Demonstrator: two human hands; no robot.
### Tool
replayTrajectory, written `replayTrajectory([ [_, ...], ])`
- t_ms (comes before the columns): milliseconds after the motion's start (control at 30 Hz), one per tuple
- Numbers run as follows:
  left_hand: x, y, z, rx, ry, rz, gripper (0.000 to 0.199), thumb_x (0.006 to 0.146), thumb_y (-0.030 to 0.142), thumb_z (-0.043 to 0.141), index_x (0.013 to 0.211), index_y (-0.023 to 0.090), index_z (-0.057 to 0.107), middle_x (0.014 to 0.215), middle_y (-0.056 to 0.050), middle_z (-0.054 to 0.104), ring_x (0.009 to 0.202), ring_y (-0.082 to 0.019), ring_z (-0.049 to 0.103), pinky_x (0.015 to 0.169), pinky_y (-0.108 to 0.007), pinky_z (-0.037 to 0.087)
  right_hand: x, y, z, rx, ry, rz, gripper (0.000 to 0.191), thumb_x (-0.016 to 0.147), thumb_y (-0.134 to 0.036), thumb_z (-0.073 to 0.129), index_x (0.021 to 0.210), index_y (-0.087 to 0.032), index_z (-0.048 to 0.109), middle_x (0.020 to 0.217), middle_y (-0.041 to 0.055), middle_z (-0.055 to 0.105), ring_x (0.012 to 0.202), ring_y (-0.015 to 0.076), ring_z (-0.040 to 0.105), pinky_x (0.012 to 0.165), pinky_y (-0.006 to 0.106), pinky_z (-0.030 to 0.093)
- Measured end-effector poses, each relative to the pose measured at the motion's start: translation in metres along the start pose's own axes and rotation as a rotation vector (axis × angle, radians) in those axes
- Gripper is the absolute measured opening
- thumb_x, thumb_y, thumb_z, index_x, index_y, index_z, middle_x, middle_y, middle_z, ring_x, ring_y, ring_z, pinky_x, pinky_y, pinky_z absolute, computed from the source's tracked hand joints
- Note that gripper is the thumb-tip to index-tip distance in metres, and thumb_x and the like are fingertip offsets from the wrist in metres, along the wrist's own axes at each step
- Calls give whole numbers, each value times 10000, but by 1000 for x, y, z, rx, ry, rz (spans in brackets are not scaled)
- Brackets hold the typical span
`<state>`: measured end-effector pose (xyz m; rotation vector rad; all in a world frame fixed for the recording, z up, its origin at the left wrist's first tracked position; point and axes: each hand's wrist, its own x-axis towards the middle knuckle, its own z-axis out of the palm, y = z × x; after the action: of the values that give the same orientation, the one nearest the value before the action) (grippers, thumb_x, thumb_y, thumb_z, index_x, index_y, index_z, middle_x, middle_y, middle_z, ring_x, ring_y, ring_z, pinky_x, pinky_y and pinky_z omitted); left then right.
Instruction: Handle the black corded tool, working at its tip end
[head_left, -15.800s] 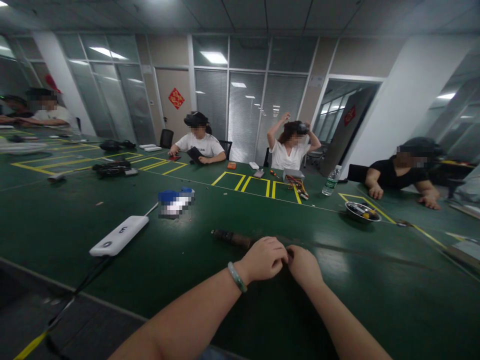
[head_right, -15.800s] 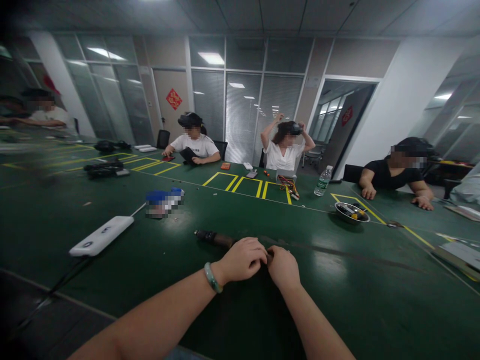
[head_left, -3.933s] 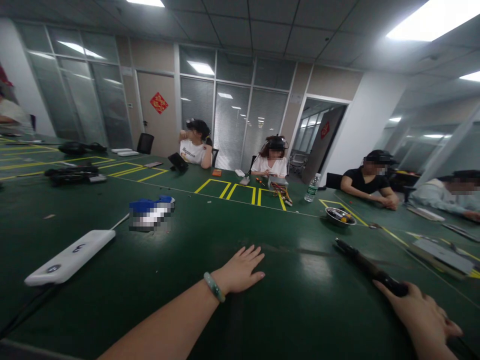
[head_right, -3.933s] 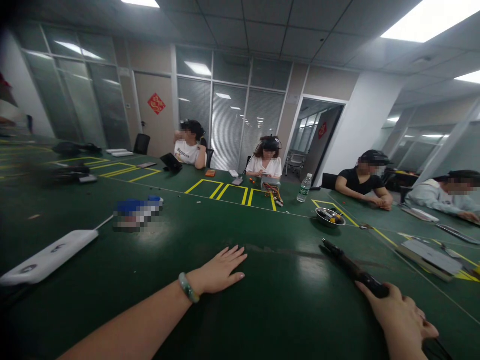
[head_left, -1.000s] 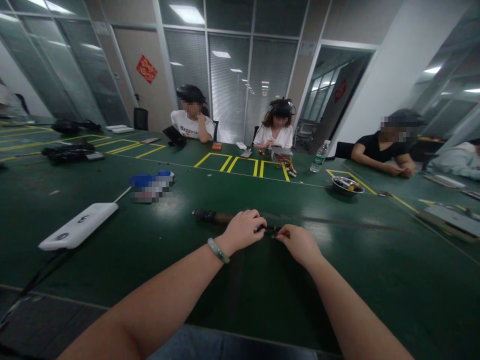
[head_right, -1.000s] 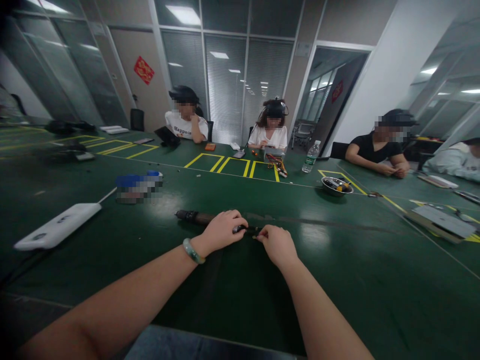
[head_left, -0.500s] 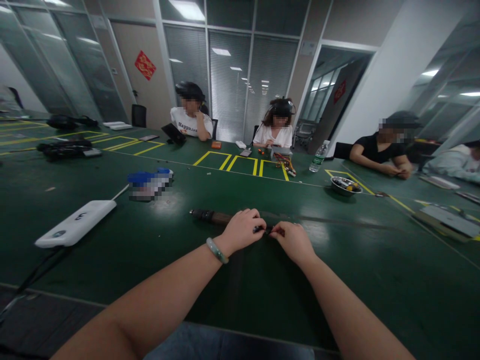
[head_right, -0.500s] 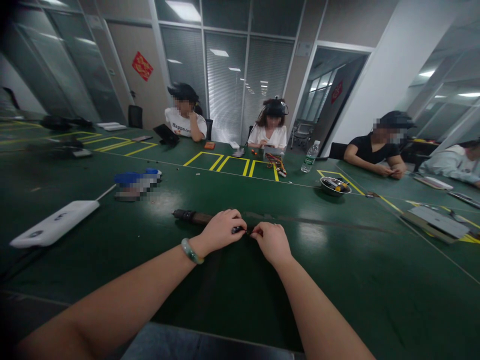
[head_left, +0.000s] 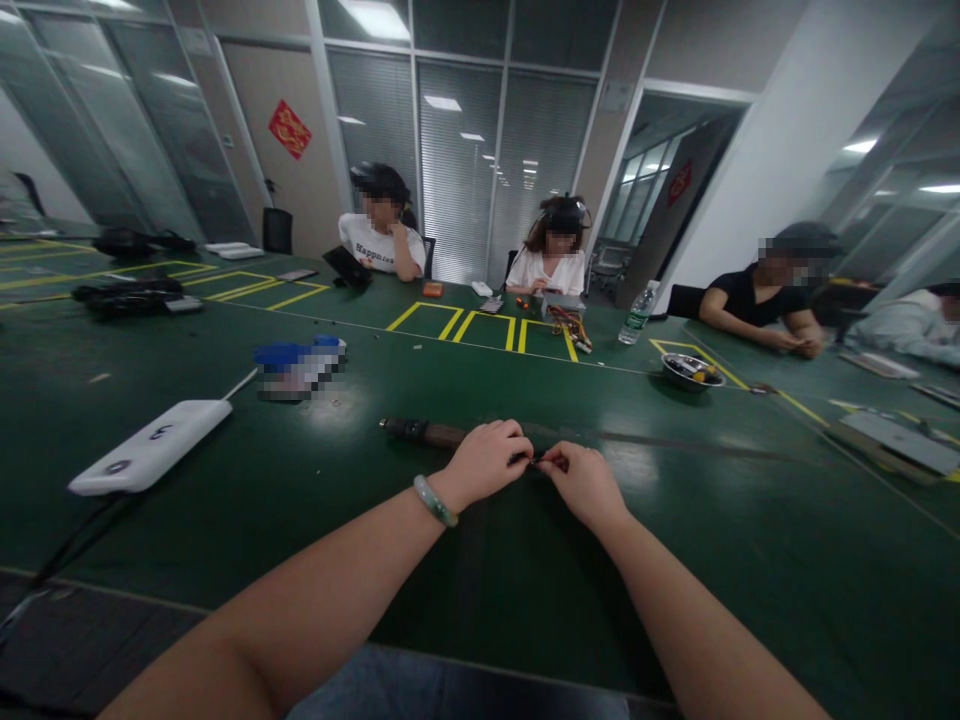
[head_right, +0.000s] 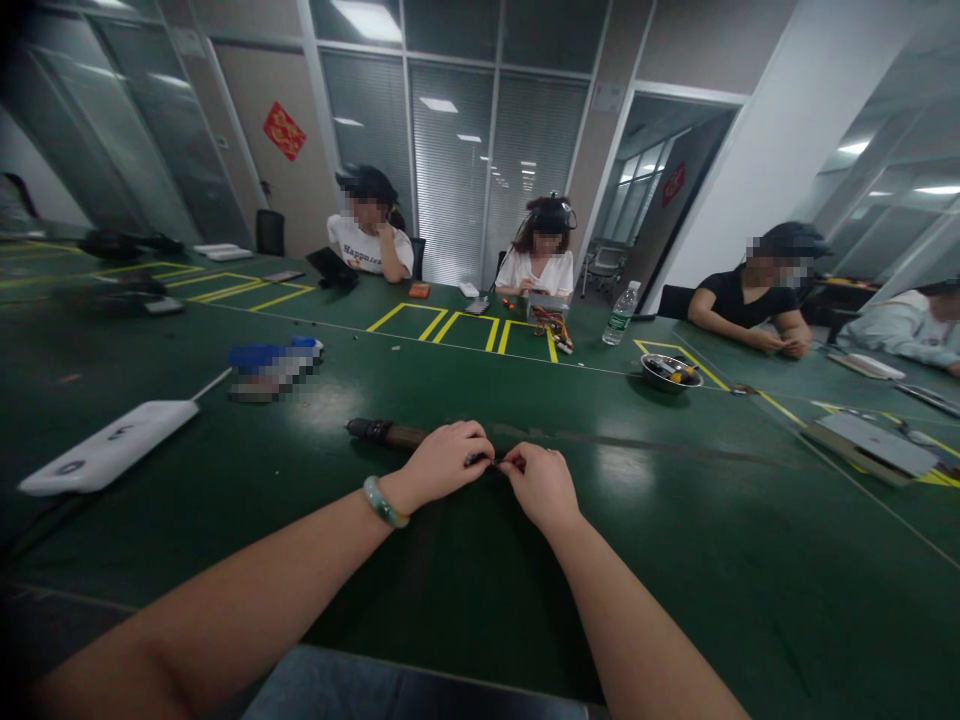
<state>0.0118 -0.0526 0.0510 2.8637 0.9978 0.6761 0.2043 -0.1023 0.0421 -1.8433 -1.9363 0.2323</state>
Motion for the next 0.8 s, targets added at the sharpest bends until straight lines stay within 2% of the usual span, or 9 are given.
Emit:
replayTrajectory([
  [533, -1, -1, 6, -33, 26, -16, 174, 956, 285, 496, 971, 254, 667, 1003, -24, 571, 941, -186, 550, 829, -342, 430, 2, 1, -1, 77, -4, 41, 105, 853, -312, 607, 861, -241, 683, 813, -8, 691, 777, 159, 638, 743, 267, 437],
  [800, 2, 1, 7, -22, 12, -48, 187, 949, 333, 524, 930, 241, 686, 982, -32, 575, 948, -191, 555, 844, -342, 433, 3, 5, 5, 129, -11, 81, 107, 833, -333, 621, 853, -246, 679, 798, -16, 687, 749, 156, 629, 686, 261, 420],
])
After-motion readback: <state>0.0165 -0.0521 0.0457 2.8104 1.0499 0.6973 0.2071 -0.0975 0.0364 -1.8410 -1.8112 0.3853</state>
